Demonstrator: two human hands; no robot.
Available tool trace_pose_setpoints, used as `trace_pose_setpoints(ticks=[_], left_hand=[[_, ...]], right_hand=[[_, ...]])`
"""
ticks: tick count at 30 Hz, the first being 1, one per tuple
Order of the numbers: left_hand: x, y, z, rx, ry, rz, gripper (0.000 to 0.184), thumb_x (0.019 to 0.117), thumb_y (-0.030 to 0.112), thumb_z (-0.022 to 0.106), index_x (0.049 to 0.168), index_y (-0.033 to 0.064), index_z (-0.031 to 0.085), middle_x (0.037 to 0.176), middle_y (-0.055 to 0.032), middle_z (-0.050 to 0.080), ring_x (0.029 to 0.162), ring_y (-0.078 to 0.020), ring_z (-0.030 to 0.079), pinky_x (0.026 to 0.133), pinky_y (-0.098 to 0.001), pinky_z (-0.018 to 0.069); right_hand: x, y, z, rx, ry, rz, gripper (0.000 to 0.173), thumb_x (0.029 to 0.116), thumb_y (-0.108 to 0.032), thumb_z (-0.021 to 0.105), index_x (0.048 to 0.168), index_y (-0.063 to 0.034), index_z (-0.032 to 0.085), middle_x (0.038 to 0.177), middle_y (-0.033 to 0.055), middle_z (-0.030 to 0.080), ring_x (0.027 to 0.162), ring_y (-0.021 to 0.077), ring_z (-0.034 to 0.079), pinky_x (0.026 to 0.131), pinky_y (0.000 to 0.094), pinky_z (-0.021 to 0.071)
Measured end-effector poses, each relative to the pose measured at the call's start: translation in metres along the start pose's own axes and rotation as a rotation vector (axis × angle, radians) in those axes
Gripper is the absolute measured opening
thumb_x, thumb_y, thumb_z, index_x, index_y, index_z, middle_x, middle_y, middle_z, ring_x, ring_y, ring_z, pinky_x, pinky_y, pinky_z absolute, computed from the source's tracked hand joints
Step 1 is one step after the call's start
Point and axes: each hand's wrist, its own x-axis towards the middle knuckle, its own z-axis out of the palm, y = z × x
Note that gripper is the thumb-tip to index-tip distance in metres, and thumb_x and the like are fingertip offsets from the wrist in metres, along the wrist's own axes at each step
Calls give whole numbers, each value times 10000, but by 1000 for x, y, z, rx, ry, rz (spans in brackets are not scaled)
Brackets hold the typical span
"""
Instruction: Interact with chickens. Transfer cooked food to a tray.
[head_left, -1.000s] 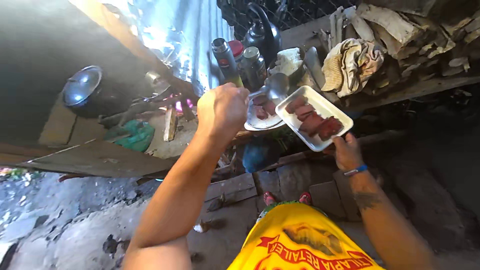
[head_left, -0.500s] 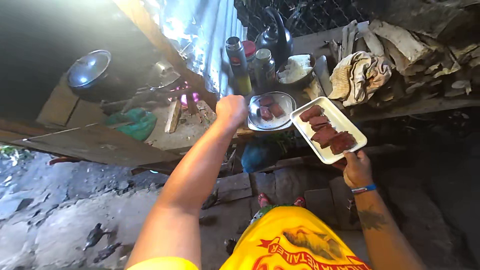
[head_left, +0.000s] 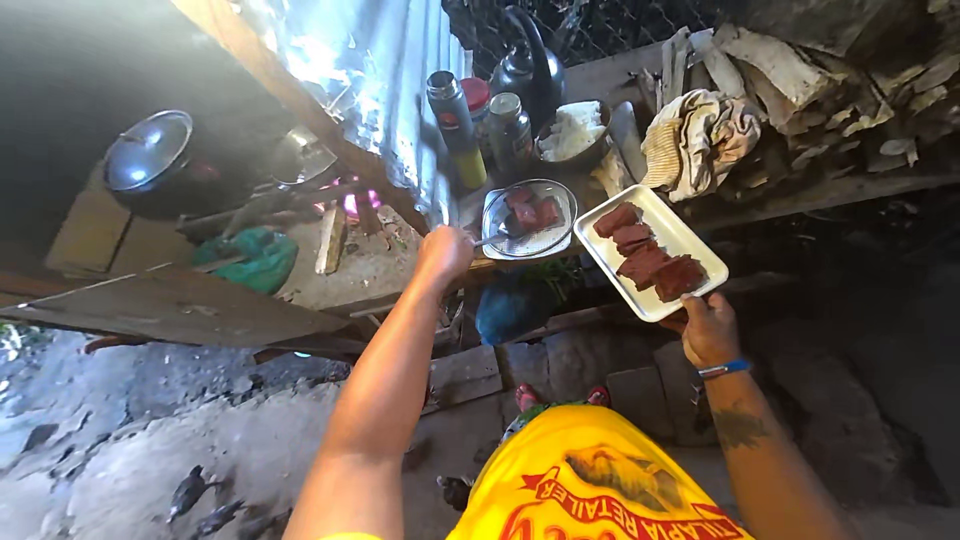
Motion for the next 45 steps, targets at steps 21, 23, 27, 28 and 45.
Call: trace_pose_setpoints(ticks=[21, 23, 27, 28, 45], left_hand=[[-90, 41, -83, 51, 41, 351, 284, 1083, 304, 519, 1216, 251, 764, 1109, -81, 763, 1060, -302, 710, 926, -634, 520], [-96, 59, -76, 140, 31, 406, 281, 1076, 316, 522, 1220, 275, 760, 1121, -59, 762, 1071, -301, 711, 912, -634, 535], [-109, 77, -67, 396, 207, 584, 246, 1055, 279, 535, 1156, 235, 755, 955, -75, 714, 881, -311, 712, 680, -549, 562], [-111, 79, -71, 431, 243, 593, 247, 1058, 273, 526, 1146, 222, 751, 939, -85, 705, 861, -322, 707, 659, -546, 556], [-1, 60, -38, 420, 256, 132, 259, 1016, 224, 518, 1127, 145, 738, 1109, -182, 712, 976, -425, 703, 719, -637, 558]], right_hand=[[15, 6, 35, -61, -136, 68, 314, 1044, -111, 558, 1344, -29, 509, 1059, 188, 702, 771, 291, 749, 687, 464, 660], [13, 4, 38, -57, -151, 55, 321, 1042, -106, 558, 1352, -37, 514, 1075, 190, 707, 786, 298, 752, 687, 471, 661], [9, 2, 38, -59, -165, 20, 356, 1030, -110, 569, 1375, -48, 514, 1122, 180, 701, 830, 297, 752, 698, 480, 660], [9, 3, 37, -61, -159, 17, 363, 1025, -113, 578, 1378, -51, 518, 1128, 178, 701, 840, 294, 753, 702, 479, 660], [-2, 9, 4, 6, -62, -17, 367, 1033, -116, 515, 1371, 22, 475, 1057, 197, 698, 801, 279, 754, 667, 437, 668]])
